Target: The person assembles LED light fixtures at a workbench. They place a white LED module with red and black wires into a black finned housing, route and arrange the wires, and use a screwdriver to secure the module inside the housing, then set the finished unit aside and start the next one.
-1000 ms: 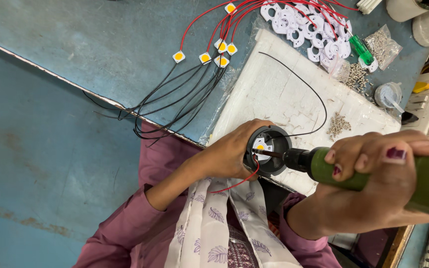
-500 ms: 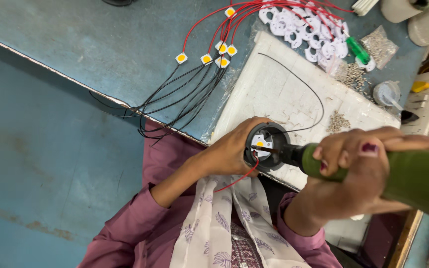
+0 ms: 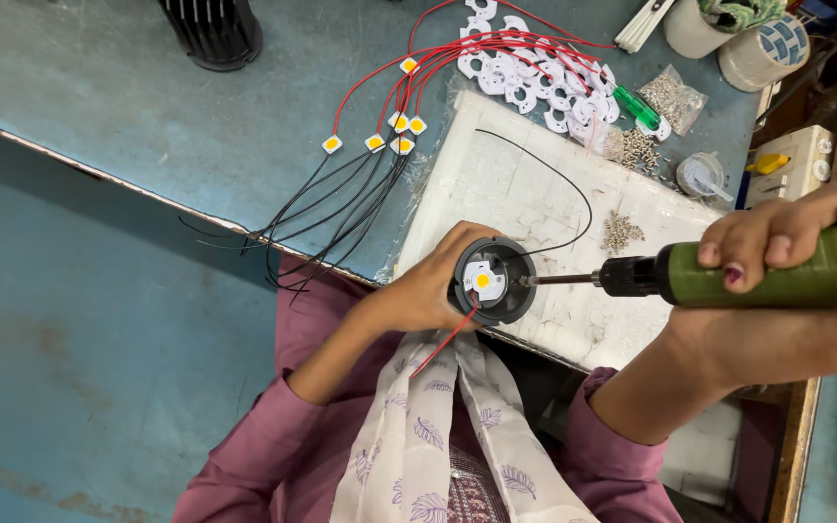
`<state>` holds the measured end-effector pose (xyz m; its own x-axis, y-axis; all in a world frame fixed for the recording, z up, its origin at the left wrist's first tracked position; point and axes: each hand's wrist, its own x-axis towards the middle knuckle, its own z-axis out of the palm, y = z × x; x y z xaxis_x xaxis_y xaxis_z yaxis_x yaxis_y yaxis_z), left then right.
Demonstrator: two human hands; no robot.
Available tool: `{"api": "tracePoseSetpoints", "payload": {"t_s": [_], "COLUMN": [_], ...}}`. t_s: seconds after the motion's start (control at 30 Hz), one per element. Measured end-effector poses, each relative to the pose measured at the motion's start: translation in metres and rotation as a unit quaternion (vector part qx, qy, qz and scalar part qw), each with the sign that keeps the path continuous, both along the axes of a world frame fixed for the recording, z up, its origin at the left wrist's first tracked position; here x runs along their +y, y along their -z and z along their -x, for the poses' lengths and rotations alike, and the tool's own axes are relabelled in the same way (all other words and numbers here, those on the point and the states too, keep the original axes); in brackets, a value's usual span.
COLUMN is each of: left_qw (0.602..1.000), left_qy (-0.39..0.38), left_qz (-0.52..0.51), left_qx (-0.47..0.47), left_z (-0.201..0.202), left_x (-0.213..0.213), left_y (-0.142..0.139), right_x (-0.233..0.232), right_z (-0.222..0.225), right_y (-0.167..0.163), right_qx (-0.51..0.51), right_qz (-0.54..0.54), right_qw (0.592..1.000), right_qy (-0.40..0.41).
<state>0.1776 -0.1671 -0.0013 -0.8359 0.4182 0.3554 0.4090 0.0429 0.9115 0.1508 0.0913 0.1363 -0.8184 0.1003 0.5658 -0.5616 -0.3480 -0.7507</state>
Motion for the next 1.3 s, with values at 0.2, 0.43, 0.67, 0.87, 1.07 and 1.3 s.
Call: {"api": "tracePoseSetpoints", "payload": {"t_s": [0.2,0.43,0.67,0.87,1.07,1.3], "left_qw": [0.986,0.962,0.899,0.829,0.823,0.964], "left_qy": [0.095,-0.07,-0.059,-0.084,-0.115,0.017], "left_qz": [-0.008,0.228,0.37,0.482,0.487,0.266], "left_qx": [-0.135,0.135,0.225,0.271,0.27,0.019], "left_z": [0.009,-0.014,-0.014,-0.024,-0.031,-0.013], "left_x": [-0.012,-0.017,-0.01,-0.001,0.003,-0.022], "left_y": [-0.012,-0.05,-0.077,-0.079,-0.071,-0.06], "right_x": [0.012,0.055,0.13,0.162,0.178,0.173], "right_z": [-0.003,-0.001,-0.017,-0.041,-0.046,-0.069], "right_y": [0.013,0.025,0.05,0.068,0.083,0.075], "right_qx": [-0.011,-0.024,-0.038,-0.055,-0.045,-0.111], "right_qz": [0.002,0.022,0.064,0.059,0.064,-0.101], "right_qw": [1.0,0.999,0.996,0.997,0.997,0.969], "right_qy": [-0.012,-0.025,-0.045,-0.007,-0.02,0.198]}}
